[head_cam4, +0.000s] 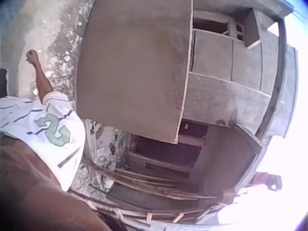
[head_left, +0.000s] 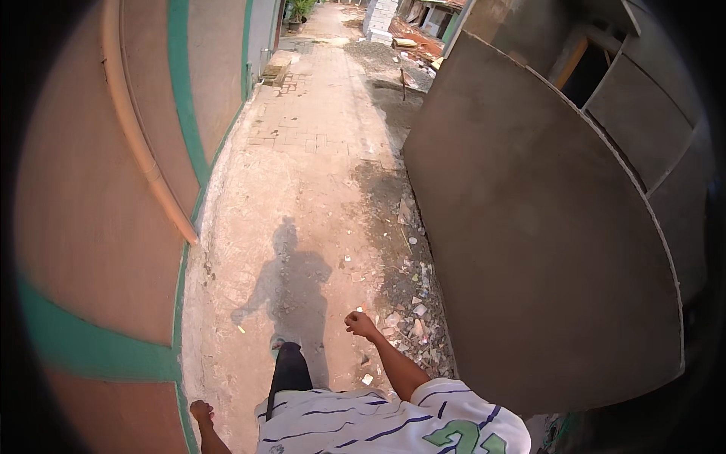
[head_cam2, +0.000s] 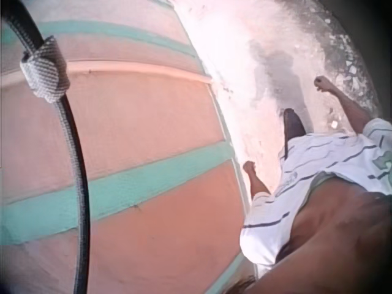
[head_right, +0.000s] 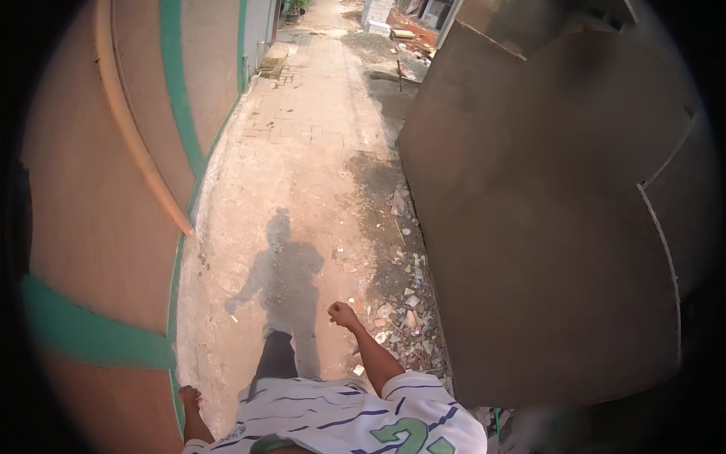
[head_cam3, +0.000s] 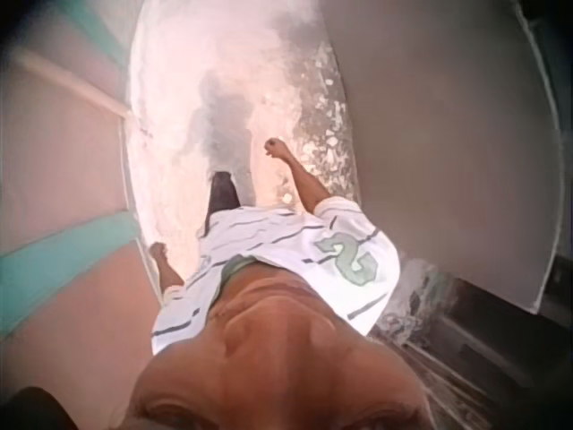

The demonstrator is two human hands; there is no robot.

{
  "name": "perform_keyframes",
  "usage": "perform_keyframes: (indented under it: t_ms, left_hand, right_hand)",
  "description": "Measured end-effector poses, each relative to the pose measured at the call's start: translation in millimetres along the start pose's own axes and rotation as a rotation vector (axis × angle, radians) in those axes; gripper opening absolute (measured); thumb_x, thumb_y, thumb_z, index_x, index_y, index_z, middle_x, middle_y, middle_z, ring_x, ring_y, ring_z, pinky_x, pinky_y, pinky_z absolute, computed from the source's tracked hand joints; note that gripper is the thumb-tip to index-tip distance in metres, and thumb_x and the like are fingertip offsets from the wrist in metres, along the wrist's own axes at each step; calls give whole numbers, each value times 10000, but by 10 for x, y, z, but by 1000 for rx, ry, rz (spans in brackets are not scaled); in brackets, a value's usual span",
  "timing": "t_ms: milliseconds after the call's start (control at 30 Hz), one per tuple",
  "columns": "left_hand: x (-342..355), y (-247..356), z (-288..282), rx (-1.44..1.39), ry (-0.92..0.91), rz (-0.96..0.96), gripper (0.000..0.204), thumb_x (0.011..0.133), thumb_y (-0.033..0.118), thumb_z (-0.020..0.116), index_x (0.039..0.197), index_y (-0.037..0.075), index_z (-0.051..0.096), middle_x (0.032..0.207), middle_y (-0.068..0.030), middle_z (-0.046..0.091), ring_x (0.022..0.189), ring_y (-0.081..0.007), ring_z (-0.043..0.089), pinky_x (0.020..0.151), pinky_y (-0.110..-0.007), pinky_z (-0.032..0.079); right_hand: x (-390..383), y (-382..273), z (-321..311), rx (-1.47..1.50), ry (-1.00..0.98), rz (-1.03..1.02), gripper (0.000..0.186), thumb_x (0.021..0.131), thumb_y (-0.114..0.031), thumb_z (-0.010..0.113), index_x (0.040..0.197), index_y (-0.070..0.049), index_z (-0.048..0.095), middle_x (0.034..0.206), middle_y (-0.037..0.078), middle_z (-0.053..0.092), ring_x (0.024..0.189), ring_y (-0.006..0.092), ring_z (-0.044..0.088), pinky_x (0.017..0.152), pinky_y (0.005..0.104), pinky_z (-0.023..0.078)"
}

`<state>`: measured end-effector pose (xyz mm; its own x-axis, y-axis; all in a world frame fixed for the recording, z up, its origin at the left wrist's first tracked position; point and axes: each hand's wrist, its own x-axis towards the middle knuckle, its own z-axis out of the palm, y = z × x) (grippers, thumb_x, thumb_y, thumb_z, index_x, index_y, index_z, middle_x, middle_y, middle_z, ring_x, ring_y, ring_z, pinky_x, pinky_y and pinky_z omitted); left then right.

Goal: The person walks to a construction site and uses a hoe to mix dry cement and gravel in a concrete basin. They pour water from a bucket into the mixture and continue to mix the ingredients thoroughly with the hoe until the concrete is combined.

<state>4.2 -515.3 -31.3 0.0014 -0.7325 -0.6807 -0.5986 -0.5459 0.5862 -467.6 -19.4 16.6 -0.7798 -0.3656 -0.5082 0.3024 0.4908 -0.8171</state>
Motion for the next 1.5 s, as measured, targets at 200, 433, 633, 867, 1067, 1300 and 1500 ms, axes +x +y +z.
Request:
perform_keyframes:
  t_ms: [200,433,633,867,1067,1300,1500]
  left_hand:
    - [-4,-62,466,305,-52,-542,146,916,166,502,1016,82,568,732,-116,567,566,-247,582,484,-430,449]
    - [321,2544,3259,385,-432,-161,201,886,142,513,1019,30,613,773,-85,628,557,-195,618,445,-349,451]
    - [202,5939,6110,390,-731,509,247,941,163,537,1152,46,590,926,-78,655,748,-161,658,596,-297,505]
    - [289,7528,8183,394,-834,624,221,896,143,579,1085,40,627,872,-62,658,710,-140,657,546,-263,471]
    - [884,7318,8248,649,-621,-2,126,873,148,568,945,76,642,780,-70,647,639,-161,643,490,-303,455]
    - [849,7971,8998,650,-422,-407,137,874,146,554,945,71,644,765,-69,636,621,-167,636,469,-311,446]
    - [1209,9310,10768,684,-505,-375,147,876,144,542,945,67,646,752,-68,627,605,-172,629,451,-318,439]
  right_hand:
    - [1167,235,-100,-3,1,188,220,909,-221,613,959,-9,640,816,62,665,700,155,695,511,275,510]
    - [1750,-48,-771,209,185,634,131,888,-188,619,921,-62,631,737,26,627,618,164,674,466,317,487]
    - [2975,-722,-1385,405,366,523,167,919,-197,602,1031,-78,636,838,49,682,651,178,690,550,322,522]
    - [4844,-1217,-2395,405,386,723,166,895,-198,627,998,-74,667,833,74,682,663,193,677,596,387,536]
    - [6649,-2523,-3449,417,394,582,146,830,-127,610,925,-36,672,784,79,680,651,177,688,487,322,517]
    - [8969,-3756,-4751,251,350,334,191,905,-190,599,993,-24,631,840,77,676,690,159,685,518,289,520]
    - [10488,-3946,-5487,178,373,460,179,901,-172,585,961,-18,653,838,77,674,682,162,686,466,288,497]
